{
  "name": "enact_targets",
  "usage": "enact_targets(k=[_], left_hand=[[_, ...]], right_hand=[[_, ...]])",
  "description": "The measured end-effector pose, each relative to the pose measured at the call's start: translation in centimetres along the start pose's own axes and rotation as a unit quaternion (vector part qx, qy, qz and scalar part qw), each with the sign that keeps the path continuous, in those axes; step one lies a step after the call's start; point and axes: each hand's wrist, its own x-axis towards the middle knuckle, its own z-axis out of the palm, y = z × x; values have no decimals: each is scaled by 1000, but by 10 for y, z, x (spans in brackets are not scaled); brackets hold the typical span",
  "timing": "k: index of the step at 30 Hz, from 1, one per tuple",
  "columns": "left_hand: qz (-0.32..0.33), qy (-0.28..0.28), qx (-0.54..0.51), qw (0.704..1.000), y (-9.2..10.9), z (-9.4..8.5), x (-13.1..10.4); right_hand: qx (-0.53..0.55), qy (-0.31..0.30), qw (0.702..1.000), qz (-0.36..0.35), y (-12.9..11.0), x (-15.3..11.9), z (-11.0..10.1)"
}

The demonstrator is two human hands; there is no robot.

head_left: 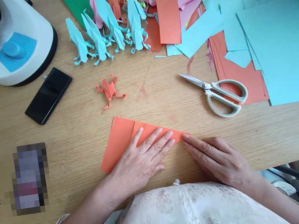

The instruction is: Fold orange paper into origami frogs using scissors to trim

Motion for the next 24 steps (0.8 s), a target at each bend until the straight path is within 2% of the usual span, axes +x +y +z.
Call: enact_targets(k=[6, 24], left_hand=[[-1, 6, 3, 1000, 1, 1, 0], [-6, 7, 7, 1000, 4, 0, -1]], right_hand=[[-1, 11, 1000, -9, 0, 0, -1], [29, 45, 998, 22, -2, -8, 5]])
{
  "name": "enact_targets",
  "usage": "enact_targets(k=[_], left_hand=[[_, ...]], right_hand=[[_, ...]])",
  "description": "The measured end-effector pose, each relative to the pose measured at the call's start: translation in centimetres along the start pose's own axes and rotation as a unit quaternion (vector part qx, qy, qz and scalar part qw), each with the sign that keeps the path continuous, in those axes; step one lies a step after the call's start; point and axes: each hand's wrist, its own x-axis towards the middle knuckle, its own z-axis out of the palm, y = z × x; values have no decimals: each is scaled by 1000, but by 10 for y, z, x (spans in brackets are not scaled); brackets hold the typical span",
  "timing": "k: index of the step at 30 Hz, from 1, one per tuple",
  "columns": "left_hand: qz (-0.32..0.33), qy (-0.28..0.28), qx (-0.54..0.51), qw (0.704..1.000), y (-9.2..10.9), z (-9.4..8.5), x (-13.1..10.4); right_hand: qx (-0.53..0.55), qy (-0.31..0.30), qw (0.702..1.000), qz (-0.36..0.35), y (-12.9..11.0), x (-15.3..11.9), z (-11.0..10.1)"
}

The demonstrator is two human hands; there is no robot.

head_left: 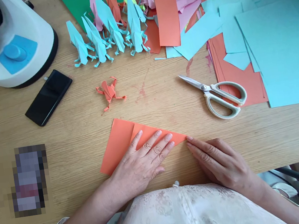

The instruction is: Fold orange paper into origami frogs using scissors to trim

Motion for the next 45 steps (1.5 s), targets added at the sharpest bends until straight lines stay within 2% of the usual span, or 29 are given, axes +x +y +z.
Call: enact_targets(k=[6, 16, 28, 40, 45], left_hand=[[0, -11, -2, 1000, 0, -1, 1], [0, -13, 6, 1000, -1, -5, 0], [6, -32, -13, 999, -6, -5, 1], [15, -26, -35, 999, -7, -9, 3], [9, -25, -42, 999, -6, -13, 4]], right_hand=[[-8, 4, 1000, -2, 1, -4, 2], [-62, -18, 998, -8, 3, 6, 4], [-57, -7, 998, 2, 4, 9, 7], [-90, -36, 995, -12, 1, 15, 0], [-119, -45, 991, -42, 1, 18, -3]])
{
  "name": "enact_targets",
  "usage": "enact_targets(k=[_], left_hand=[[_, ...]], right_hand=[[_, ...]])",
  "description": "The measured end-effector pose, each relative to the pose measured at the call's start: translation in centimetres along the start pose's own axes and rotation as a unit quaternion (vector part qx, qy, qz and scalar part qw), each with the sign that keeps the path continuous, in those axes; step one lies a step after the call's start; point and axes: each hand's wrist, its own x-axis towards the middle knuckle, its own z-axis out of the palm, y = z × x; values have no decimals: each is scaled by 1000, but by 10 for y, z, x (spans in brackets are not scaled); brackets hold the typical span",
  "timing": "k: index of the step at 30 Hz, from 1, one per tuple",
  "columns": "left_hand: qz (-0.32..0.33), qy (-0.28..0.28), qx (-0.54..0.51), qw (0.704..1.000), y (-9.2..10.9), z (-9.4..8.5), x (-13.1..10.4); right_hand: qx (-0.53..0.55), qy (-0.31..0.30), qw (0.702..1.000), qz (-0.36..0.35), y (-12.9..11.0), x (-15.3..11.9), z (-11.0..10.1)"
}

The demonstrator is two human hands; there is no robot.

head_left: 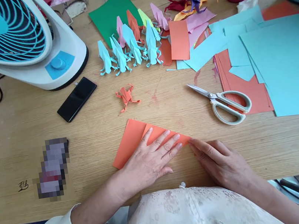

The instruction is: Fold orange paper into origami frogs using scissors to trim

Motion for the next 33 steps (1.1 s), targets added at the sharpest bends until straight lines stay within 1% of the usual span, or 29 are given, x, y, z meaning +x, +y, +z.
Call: enact_targets(k=[3, 6, 14, 22, 33], left_hand=[[-4, 3, -5, 1000, 2, -1, 0], [-7, 7, -10, 1000, 3, -1, 0], [-5, 20, -7, 1000, 5, 4, 0], [-1, 8, 10, 1000, 2, 10, -3], [3, 20, 0, 1000, 4, 8, -1]], right_hand=[[-4, -18, 1000, -20, 1, 0, -3], [-15, -12, 999, -26, 2, 1, -6], [-21, -1, 1000, -14, -1, 3, 0], [-15, 2, 1000, -8, -1, 1, 4], [-37, -8, 999, -16, 1, 0, 4]])
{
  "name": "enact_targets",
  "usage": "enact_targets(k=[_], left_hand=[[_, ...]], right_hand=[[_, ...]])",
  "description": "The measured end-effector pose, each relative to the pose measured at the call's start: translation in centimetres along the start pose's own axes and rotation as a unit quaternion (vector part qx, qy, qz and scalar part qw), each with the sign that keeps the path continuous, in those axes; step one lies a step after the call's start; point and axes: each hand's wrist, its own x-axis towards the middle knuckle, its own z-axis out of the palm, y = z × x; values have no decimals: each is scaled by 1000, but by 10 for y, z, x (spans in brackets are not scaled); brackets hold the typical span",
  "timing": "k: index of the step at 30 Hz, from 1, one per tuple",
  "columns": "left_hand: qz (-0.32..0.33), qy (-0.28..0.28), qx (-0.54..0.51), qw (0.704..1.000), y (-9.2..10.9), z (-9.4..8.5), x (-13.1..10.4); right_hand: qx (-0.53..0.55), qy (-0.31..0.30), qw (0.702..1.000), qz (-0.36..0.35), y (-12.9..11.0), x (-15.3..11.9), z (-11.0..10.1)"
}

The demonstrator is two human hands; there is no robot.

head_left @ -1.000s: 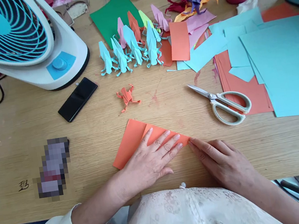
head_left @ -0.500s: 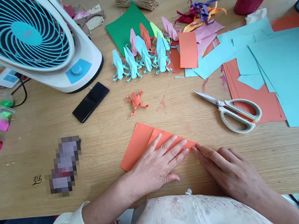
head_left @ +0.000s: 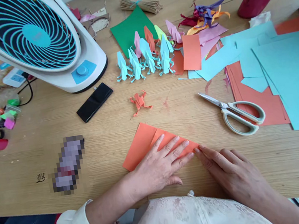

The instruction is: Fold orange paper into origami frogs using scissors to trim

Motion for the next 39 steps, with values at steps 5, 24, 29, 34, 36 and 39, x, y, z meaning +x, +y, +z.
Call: enact_targets(k=[5, 24, 29, 34, 36, 39], left_hand=[[-10, 22, -3, 1000, 5, 1, 1], [-68, 58, -52, 995, 26, 15, 3], [-76, 69, -72, 992, 27, 15, 3], [-67, 92, -69, 991, 24, 17, 3], [-63, 98, -70, 991, 23, 18, 3], [-66, 99, -83, 989, 24, 21, 3]], right_hand=[[-9, -12, 1000, -3, 0, -1, -1], [219, -16, 976, -5, 12, 53, -14], [320, -16, 946, -36, 22, 91, 0], [340, -2, 935, -105, 30, 110, 21], [347, 2, 931, -110, 32, 109, 27], [344, 5, 931, -120, 35, 106, 32]])
